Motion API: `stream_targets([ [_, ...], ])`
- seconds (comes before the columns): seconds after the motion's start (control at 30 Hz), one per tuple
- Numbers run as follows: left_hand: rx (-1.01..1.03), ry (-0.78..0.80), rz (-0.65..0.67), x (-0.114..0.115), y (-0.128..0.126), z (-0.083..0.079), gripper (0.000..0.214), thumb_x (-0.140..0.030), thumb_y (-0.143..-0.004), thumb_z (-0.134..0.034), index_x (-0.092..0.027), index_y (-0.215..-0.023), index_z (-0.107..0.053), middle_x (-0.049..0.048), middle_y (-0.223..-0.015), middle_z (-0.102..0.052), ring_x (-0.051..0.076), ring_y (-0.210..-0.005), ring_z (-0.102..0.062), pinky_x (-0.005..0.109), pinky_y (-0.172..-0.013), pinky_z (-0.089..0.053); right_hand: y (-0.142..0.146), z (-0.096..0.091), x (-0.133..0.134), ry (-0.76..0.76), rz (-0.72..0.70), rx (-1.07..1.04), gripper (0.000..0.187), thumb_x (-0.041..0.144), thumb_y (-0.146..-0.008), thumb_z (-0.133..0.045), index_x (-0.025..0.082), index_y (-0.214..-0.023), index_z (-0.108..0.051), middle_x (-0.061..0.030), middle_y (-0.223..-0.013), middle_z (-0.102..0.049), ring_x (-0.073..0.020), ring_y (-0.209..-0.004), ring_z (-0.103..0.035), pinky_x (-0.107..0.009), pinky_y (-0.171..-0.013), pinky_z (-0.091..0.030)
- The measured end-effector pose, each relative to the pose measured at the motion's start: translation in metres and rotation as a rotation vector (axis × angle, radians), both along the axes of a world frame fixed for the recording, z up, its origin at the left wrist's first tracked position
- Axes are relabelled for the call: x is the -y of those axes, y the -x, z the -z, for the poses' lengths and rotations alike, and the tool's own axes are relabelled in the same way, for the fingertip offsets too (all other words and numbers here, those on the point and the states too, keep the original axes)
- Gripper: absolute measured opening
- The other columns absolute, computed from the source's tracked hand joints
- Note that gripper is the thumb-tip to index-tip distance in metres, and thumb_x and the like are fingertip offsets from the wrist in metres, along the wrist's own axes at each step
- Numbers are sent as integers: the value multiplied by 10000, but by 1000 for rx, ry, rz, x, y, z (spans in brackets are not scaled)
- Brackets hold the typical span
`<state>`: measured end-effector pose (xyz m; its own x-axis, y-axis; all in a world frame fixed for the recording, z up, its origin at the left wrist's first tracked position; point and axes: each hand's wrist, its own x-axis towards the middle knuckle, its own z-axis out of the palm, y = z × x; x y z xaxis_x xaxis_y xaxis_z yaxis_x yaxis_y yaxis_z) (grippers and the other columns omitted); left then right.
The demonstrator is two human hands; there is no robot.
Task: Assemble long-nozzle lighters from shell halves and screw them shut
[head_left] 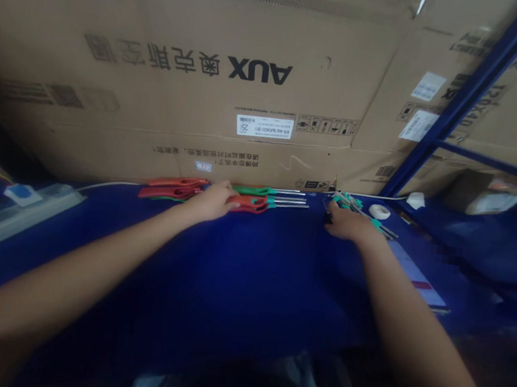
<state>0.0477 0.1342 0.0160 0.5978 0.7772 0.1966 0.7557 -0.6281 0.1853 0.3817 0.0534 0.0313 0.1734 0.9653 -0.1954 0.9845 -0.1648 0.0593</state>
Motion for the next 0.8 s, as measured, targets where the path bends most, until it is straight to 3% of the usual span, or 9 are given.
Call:
stream_targets([
  [0.17, 47, -20, -55, -20, -5, 14, 288, -313, -918, -575, -145, -1079, -744, 124, -1041, -621, 281, -1032, -642, 393, -995, -488, 6, 5, -2, -37, -11, -15, 549, 262, -918, -544, 99, -1421, -396, -269, -1252, -650, -382, -1155, -662, -464, -885, -516],
  [0.33, 97, -47, -85, -27, -6, 23, 344, -322, -942, -560, -128, -1187, -705, 135, -1114, -627, 265, -1061, -643, 376, -1032, -475, 13, 14, -4, -113, -57, -10, 586, 272, -944, -509, 95, -1477, -342, -276, -1368, -535, -396, -1209, -620, -475, -945, -498],
  [0.47, 125, -80, -106, -26, -4, 26, 348, -346, -929, -586, -149, -1194, -697, 118, -1101, -636, 263, -1053, -645, 382, -1015, -486, 15, 18, -6, -151, -106, -13, 615, 251, -951, -486, 77, -1512, -304, -278, -1398, -479, -417, -1288, -546, -482, -996, -468],
  [0.6, 154, -136, -115, -20, 3, 22, 354, -345, -923, -582, -160, -1205, -689, 126, -1178, -626, 285, -1131, -611, 415, -1043, -470, 12, 23, -10, -172, -136, -33, 646, 144, -895, -495, 111, -1514, -310, -240, -1394, -473, -364, -1243, -581, -426, -991, -472],
  [0.8, 160, -180, -118, -11, 20, 18, 354, -326, -937, -551, -173, -1229, -678, 112, -1169, -636, 264, -1126, -612, 400, -1031, -476, 8, 31, -17, -197, -131, -41, 621, 76, -810, -536, 145, -1423, -463, -207, -1318, -503, -332, -1187, -598, -388, -987, -473],
])
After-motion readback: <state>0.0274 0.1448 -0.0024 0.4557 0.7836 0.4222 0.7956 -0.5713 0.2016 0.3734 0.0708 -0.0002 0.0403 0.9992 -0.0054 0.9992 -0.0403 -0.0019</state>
